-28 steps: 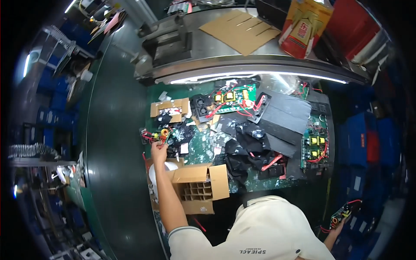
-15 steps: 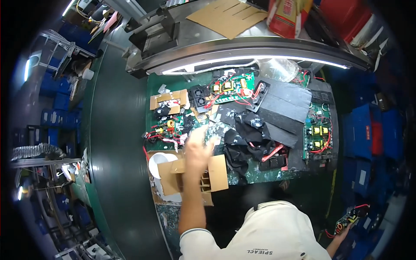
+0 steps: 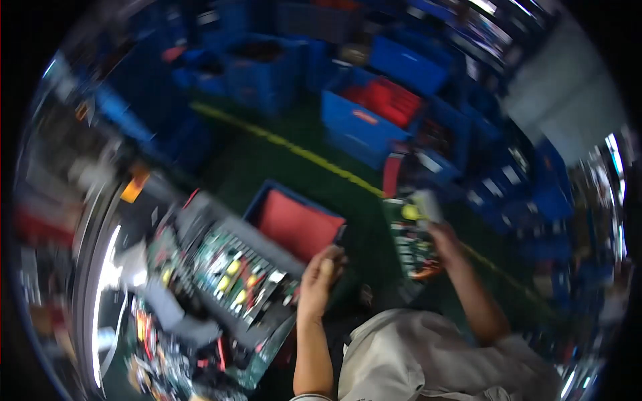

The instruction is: Assembling electronic components by applying thermal paste and connecting circuit boards, followed by moving parts to a packaging area.

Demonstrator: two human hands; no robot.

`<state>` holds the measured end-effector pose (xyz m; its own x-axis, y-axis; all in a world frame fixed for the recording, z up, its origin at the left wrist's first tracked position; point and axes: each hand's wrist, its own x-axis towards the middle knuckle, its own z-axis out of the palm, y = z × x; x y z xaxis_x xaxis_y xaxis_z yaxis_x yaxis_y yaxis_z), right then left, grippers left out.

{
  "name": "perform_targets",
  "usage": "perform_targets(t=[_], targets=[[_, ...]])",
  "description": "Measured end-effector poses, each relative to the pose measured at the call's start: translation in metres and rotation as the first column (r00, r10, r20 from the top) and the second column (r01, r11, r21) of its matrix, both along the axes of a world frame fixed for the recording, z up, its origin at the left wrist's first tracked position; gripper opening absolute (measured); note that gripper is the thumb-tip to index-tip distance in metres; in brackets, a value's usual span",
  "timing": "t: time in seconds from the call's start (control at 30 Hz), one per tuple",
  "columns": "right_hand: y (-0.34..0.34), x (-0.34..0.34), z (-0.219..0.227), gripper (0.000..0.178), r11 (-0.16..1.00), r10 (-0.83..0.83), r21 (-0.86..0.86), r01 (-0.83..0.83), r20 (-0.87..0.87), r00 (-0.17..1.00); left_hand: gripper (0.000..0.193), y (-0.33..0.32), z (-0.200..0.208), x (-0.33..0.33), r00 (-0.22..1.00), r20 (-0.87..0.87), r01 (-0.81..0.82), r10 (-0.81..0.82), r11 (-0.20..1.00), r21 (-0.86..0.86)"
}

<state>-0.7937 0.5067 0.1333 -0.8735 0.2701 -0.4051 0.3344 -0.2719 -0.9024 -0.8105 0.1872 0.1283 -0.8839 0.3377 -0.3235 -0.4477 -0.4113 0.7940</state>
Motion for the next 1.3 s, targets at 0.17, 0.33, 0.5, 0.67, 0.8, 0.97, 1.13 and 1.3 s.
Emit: perform_targets(t=[0.17,0.33,0.5,0.67,0.8,0.97,1.13,1.3], targets=[[0.027,-0.099,0.049,0.034,0.984,0.171,-0.049,-0.17,0.02,0.985,0.068,0.142,-0.005,-0.108,0.992,0.12,-0.005,-0.041,0.934,0.358],[0.056,-0.219,0.029,0.04,0.937,0.305,-0.183,-0.298,0.014,0.952,0.069,0.218,-0.009,-0.219,0.938,0.334,-0.199,0.096,0.936,0.289],[0.114,-0.336,0.015,0.047,0.783,0.538,0.249,-0.57,0.189,0.821,0.063,0.264,-0.017,-0.317,0.844,0.499,-0.423,0.194,0.813,0.4],[0.158,-0.456,0.01,0.046,0.769,0.625,-0.28,-0.575,0.141,0.767,0.064,0.29,-0.021,-0.428,0.843,0.492,-0.455,0.217,0.775,0.439],[0.163,-0.54,0.01,0.042,0.765,0.642,-0.129,-0.631,0.076,0.763,0.06,0.272,-0.005,-0.521,0.798,0.451,-0.577,0.399,0.72,0.385],[0.173,-0.663,-0.049,0.049,0.597,0.779,-0.084,-0.798,-0.176,0.601,0.051,0.243,-0.004,-0.635,0.798,0.261,-0.603,0.543,0.722,0.341],[0.126,-0.793,-0.053,0.052,0.435,0.871,-0.245,-0.866,-0.131,0.474,0.051,0.198,0.04,-0.723,0.677,0.332,-0.734,0.656,0.637,0.235],[0.055,-0.912,-0.065,0.07,0.245,0.867,-0.605,-0.757,-0.213,0.451,0.045,0.125,0.022,-0.849,0.569,0.3,-0.822,0.765,0.527,0.215]])
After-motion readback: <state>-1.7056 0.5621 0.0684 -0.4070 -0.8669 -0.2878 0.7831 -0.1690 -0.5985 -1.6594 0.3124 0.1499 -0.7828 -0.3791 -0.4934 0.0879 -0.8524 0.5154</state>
